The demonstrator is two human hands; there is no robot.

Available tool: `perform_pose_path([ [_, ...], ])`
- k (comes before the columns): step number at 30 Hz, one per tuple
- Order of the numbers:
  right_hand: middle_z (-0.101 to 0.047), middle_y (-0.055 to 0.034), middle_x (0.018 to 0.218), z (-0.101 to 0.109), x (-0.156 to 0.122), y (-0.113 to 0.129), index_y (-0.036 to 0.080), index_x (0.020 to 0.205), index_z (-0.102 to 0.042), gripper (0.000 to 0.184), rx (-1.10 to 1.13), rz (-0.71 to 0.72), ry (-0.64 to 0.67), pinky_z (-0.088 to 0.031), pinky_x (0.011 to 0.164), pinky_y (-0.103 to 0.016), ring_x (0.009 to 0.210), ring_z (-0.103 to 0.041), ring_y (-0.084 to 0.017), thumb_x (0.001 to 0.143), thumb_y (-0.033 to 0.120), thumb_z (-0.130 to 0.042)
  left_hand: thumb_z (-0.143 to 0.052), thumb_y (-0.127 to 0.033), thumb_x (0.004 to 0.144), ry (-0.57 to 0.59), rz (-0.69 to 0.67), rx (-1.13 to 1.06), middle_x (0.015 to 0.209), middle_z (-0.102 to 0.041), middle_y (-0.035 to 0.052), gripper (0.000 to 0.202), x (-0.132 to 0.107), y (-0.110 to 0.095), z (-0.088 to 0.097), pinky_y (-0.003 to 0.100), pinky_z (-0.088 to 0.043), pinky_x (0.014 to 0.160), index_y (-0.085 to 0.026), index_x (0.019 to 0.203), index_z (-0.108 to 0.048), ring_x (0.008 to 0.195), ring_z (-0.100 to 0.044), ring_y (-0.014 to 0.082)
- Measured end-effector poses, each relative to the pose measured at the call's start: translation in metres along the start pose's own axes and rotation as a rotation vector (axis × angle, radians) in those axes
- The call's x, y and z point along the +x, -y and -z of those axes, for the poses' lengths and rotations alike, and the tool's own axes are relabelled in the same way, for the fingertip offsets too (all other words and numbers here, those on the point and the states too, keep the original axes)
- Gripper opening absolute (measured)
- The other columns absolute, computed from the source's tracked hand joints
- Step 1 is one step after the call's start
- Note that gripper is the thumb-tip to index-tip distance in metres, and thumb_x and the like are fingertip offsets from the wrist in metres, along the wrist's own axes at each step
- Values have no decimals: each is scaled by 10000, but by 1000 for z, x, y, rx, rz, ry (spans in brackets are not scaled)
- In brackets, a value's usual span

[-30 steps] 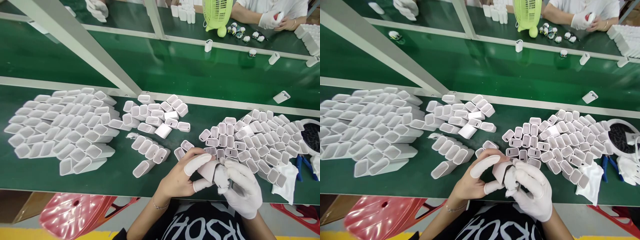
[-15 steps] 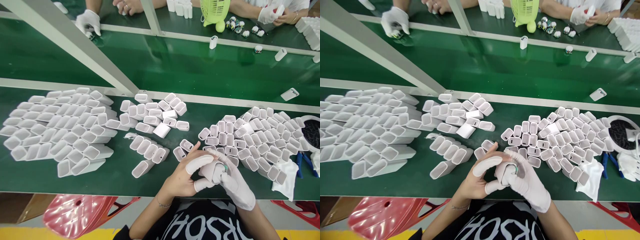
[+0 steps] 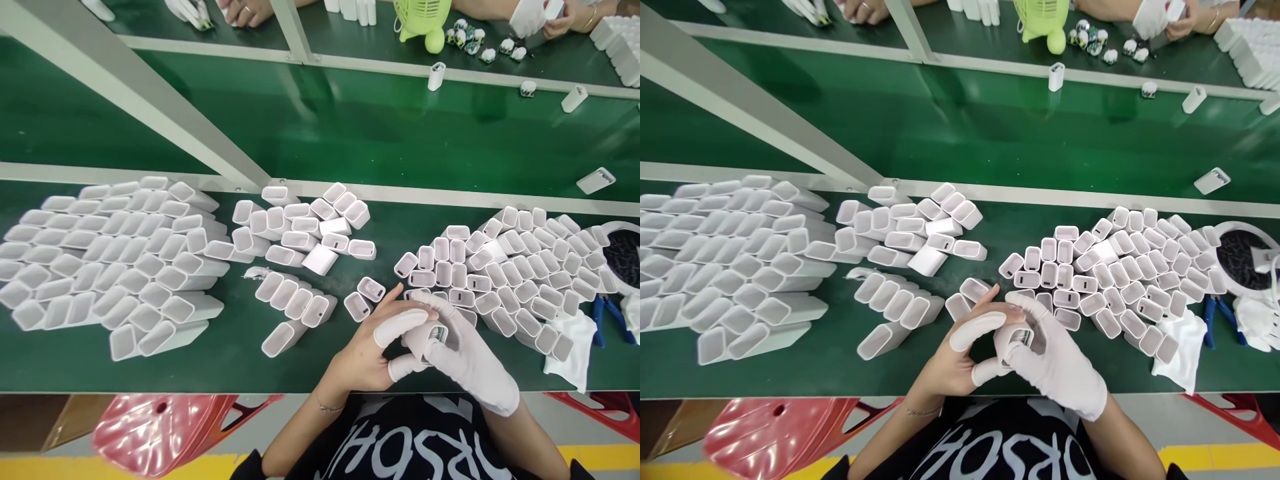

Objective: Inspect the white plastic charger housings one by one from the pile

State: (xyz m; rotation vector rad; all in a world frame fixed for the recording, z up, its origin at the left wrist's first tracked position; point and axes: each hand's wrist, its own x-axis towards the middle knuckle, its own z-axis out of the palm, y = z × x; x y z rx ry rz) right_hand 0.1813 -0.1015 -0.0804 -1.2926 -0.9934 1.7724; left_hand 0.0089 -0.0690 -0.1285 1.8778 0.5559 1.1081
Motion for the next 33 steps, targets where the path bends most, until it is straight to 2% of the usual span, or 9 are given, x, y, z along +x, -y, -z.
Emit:
perform_pose_path([
  [7, -603, -20, 943, -12, 0, 1, 249, 1181, -470, 483, 6, 13, -51, -527, 725, -306, 819, -604, -157, 781, 405, -693, -617, -291, 900, 85, -61, 100, 1181, -694, 83, 469, 9, -5, 4, 488, -293, 1172, -227, 1343, -473, 1140, -623, 214],
  [11, -563, 8, 882, -20, 2, 2, 242, 1061, -487, 345, 46, 43, -142, -496, 644, -266, 714, -548, -122, 775, 342, -651, -604, -292, 901, 166, -80, 146, 1144, -713, 71, 453, 17, -5, 6, 457, -280, 1171, -221, 1334, -491, 1119, -636, 225],
  [14, -569, 25, 801, -18, 3, 3, 243, 1076, -498, 305, 78, 58, -135, -498, 616, -264, 657, -541, -121, 811, 324, -627, -652, -324, 874, 142, -51, 111, 1144, -710, 72, 468, 16, -4, 4, 447, -301, 1149, -233, 1313, -517, 1089, -649, 235],
  [16, -612, 0, 844, -9, 2, 5, 242, 1143, -519, 344, 68, 72, -44, -529, 673, -297, 712, -588, -146, 847, 372, -635, -684, -335, 858, 38, 2, -18, 1156, -700, 68, 517, 12, -3, 1, 453, -331, 1126, -263, 1334, -496, 1069, -657, 235],
  [18, -640, -50, 1016, 1, -3, 8, 252, 1244, -519, 428, 48, 101, 68, -546, 769, -345, 840, -631, -183, 885, 470, -603, -681, -349, 865, -102, 62, -227, 1170, -689, 58, 605, 9, -4, -1, 459, -375, 1094, -310, 1401, -403, 1073, -656, 231],
  [20, -611, -75, 1165, 9, -9, 9, 282, 1340, -473, 492, 6, 133, 86, -540, 828, -376, 899, -641, -196, 919, 529, -536, -648, -357, 891, -197, 100, -422, 1172, -686, 43, 649, 8, -5, -3, 468, -427, 1049, -358, 1443, -309, 1079, -654, 231],
  [27, -603, -59, 1211, 2, -23, -3, 351, 1413, -388, 491, -293, 261, -202, -536, 877, -409, 890, -637, -187, 950, 414, -539, -673, -359, 871, -260, 204, -668, 1166, -679, 44, 629, 8, -7, -5, 432, -537, 933, -375, 1411, -353, 1100, -643, 235],
  [30, -560, -73, 1310, -4, -18, -7, 349, 1413, -395, 551, -503, 357, -340, -490, 967, -472, 1097, -595, -254, 905, 367, -609, -684, -323, 867, -259, 234, -763, 1185, -673, 41, 615, 8, -7, -5, 371, -552, 909, -369, 1401, -384, 1090, -645, 206],
  [33, -493, -72, 1372, -8, -12, -2, 346, 1363, -466, 521, -696, 553, -365, -455, 1014, -497, 1230, -515, -292, 870, 312, -630, -692, -295, 863, -240, 257, -825, 1192, -674, 34, 591, 8, -7, -4, 337, -557, 893, -368, 1382, -420, 1082, -648, 191],
])
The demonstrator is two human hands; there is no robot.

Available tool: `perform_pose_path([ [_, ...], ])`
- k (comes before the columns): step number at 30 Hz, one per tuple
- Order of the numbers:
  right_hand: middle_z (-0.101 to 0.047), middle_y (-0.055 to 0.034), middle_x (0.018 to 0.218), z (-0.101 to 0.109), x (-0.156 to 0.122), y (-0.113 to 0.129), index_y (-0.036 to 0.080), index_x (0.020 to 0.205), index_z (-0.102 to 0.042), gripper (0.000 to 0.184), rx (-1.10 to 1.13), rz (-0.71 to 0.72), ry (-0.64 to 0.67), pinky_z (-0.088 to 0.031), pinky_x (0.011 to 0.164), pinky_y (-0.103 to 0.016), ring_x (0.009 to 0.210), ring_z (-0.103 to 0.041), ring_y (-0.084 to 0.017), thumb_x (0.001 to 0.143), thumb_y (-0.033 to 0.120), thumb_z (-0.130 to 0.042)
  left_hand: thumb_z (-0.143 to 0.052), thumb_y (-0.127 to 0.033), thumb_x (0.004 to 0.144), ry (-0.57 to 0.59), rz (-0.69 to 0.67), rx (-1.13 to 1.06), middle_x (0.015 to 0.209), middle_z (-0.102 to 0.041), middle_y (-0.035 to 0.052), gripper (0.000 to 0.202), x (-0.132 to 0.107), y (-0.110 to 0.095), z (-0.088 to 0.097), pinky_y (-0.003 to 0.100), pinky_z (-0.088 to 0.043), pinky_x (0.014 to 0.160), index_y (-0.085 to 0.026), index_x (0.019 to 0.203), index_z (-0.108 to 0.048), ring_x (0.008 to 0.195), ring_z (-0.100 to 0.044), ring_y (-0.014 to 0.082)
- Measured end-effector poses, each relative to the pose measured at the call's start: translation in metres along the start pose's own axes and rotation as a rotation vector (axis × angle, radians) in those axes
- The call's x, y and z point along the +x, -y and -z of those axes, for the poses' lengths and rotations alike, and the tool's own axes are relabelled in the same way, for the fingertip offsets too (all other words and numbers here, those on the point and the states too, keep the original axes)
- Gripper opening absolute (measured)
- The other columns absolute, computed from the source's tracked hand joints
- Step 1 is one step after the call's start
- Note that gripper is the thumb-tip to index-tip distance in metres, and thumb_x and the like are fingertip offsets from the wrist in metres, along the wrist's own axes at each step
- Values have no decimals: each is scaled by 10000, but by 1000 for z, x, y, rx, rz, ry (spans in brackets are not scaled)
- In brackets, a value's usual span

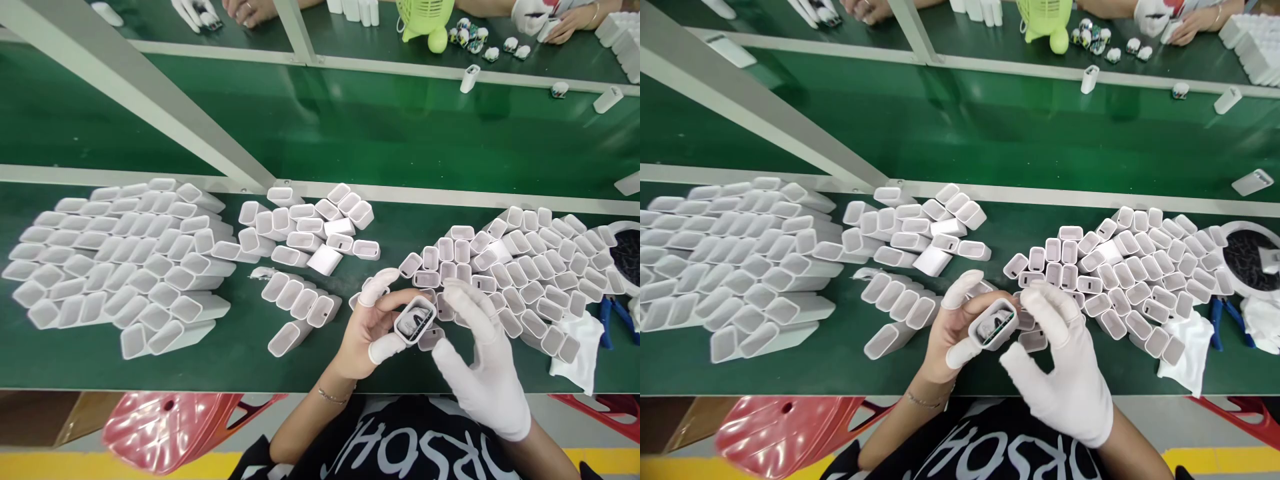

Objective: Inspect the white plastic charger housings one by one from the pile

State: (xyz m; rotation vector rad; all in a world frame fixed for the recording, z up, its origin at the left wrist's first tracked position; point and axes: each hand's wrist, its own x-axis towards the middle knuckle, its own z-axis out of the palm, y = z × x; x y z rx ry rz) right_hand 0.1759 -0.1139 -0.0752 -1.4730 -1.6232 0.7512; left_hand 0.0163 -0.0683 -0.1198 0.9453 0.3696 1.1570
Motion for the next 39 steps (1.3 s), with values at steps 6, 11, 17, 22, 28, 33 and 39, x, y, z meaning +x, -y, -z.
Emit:
perform_pose_path([
  [6, -459, -34, 1366, -1, 19, 10, 324, 1056, -614, 208, -160, 220, 59, -425, 1014, -510, 1269, -447, -302, 872, 234, -573, -683, -410, 859, 4, 62, 7, 1176, -674, 71, 609, -4, 2, 3, 333, -583, 801, -327, 1395, -407, 1018, -679, 215],
  [11, -443, -31, 1359, -3, 23, 10, 300, 983, -597, 136, -181, 238, 75, -400, 1040, -515, 1288, -420, -297, 897, 212, -539, -687, -489, 833, -21, 116, 35, 1135, -687, 91, 683, -8, 4, 6, 321, -583, 752, -293, 1415, -386, 972, -685, 222],
  [17, -444, -35, 1357, -9, 24, 9, 297, 1004, -577, 137, -133, 238, 77, -388, 1060, -517, 1289, -426, -283, 910, 207, -534, -691, -431, 846, -13, 121, 1, 1129, -685, 95, 633, -7, 3, 8, 218, -545, 614, -301, 1400, -412, 905, -687, 189],
  [22, -455, -26, 1365, -11, 23, 8, 299, 993, -589, 141, -55, 221, 86, -393, 1047, -512, 1276, -449, -273, 913, 195, -537, -702, -450, 830, -11, 170, 9, 1126, -680, 95, 652, -8, 2, 10, 235, -539, 590, -300, 1392, -408, 749, -669, 152],
  [28, -439, -15, 1434, -6, 15, 1, 360, 1130, -616, 226, 302, 28, 227, -375, 1095, -518, 1363, -392, -276, 948, 257, -531, -726, -448, 810, -3, 188, -18, 1149, -679, 89, 654, -7, 2, 9, 263, -564, 676, -303, 1379, -438, 890, -680, 197],
  [33, -495, -37, 1387, -7, 12, 1, 334, 1119, -626, 196, 539, -107, 61, -442, 1033, -509, 1265, -509, -266, 951, 279, -544, -709, -401, 839, 23, 175, -63, 1163, -682, 73, 612, -6, 2, 10, 199, -537, 602, -343, 1384, -437, 826, -682, 159],
  [39, -651, -11, 1122, -9, 11, 0, 248, 718, -577, 174, 343, -164, -174, -503, 913, -402, 1126, -581, -228, 866, 190, -648, -707, -315, 847, 45, 163, -80, 1156, -687, 69, 622, -7, 5, 11, 226, -559, 645, -345, 1398, -420, 902, -682, 184],
])
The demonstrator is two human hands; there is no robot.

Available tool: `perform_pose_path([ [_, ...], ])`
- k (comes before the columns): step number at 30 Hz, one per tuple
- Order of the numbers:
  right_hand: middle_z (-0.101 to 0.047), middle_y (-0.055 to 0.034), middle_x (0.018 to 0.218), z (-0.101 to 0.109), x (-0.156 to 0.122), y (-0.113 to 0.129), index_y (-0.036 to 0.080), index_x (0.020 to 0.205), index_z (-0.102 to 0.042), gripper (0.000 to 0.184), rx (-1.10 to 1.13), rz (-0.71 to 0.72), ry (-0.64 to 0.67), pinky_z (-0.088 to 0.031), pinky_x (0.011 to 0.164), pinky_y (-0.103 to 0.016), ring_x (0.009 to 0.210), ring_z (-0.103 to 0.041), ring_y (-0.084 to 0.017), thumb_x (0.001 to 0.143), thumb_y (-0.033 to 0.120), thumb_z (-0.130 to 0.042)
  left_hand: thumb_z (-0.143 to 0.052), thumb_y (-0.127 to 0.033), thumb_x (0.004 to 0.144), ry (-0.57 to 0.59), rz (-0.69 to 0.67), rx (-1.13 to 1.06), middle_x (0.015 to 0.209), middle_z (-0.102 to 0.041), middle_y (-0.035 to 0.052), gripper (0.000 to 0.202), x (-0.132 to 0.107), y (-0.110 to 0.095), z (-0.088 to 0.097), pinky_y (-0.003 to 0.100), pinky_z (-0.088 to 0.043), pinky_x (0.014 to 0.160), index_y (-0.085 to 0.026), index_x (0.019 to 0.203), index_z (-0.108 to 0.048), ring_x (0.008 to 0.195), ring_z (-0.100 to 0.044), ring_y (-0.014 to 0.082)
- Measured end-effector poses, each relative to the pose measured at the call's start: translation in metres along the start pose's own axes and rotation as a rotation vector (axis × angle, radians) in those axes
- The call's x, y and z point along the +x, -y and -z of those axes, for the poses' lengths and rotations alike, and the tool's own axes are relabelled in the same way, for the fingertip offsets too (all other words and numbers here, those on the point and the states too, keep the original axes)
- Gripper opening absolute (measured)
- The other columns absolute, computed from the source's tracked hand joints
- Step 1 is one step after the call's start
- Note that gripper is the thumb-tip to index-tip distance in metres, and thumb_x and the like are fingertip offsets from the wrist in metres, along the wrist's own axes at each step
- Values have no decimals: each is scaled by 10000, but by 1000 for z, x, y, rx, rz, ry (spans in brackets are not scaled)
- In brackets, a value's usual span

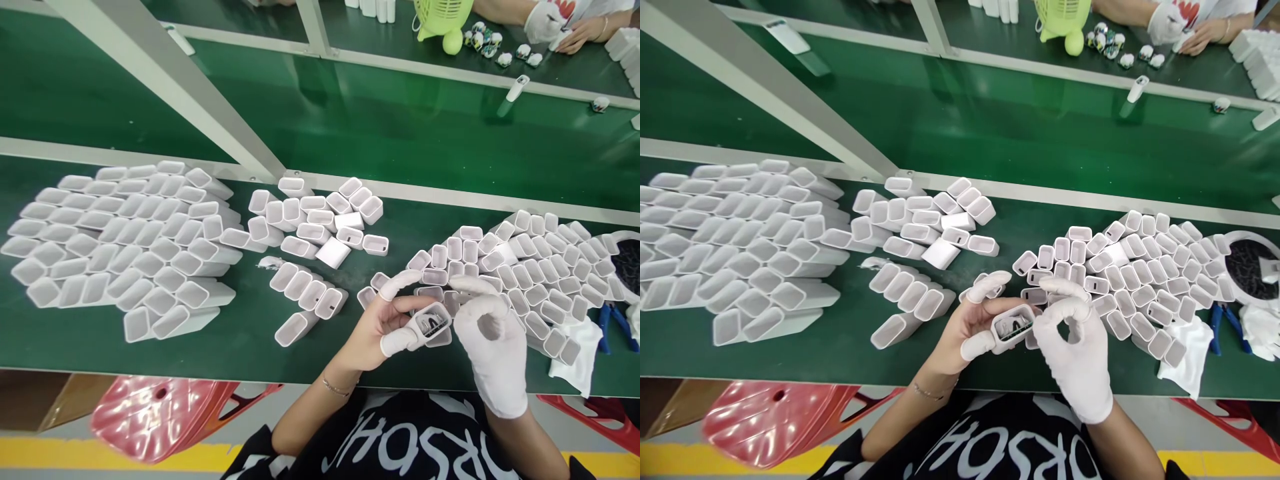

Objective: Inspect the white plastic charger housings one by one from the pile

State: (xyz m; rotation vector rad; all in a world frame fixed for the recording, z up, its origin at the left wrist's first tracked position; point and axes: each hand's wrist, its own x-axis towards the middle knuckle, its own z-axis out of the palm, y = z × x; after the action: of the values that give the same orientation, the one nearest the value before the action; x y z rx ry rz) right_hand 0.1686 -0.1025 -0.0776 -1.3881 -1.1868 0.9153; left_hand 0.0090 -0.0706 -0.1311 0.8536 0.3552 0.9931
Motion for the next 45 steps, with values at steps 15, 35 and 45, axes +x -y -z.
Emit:
perform_pose_path([
  [15, -672, -41, 981, -11, 4, -1, 245, 1197, -584, 368, 641, -608, 171, -513, 578, -275, 671, -597, -145, 896, 457, -582, -632, -301, 831, -221, -907, 1049, 1186, -608, 113, 422, 2, 3, 4, 382, -555, 728, -200, 1232, -551, 879, -624, 213],
  [35, -611, -24, 956, 9, 28, 18, 297, 1102, -591, 310, 153, -337, 26, -453, 512, -240, 665, -540, -136, 854, 478, -633, -500, -156, 821, -266, -915, 979, 897, -653, 81, 248, -2, -8, 2, 343, -500, 586, -137, 1042, -609, 726, -572, 182],
  [45, -680, -131, 1034, 16, 258, -28, 128, 1225, -549, 373, -1128, -43, -52, -469, 919, -380, 980, -636, -253, 858, 191, -524, -433, -243, 948, -134, -873, 964, 783, -673, 62, 187, -6, -17, -14, 297, -525, 579, -144, 964, -591, 675, -622, 157],
])
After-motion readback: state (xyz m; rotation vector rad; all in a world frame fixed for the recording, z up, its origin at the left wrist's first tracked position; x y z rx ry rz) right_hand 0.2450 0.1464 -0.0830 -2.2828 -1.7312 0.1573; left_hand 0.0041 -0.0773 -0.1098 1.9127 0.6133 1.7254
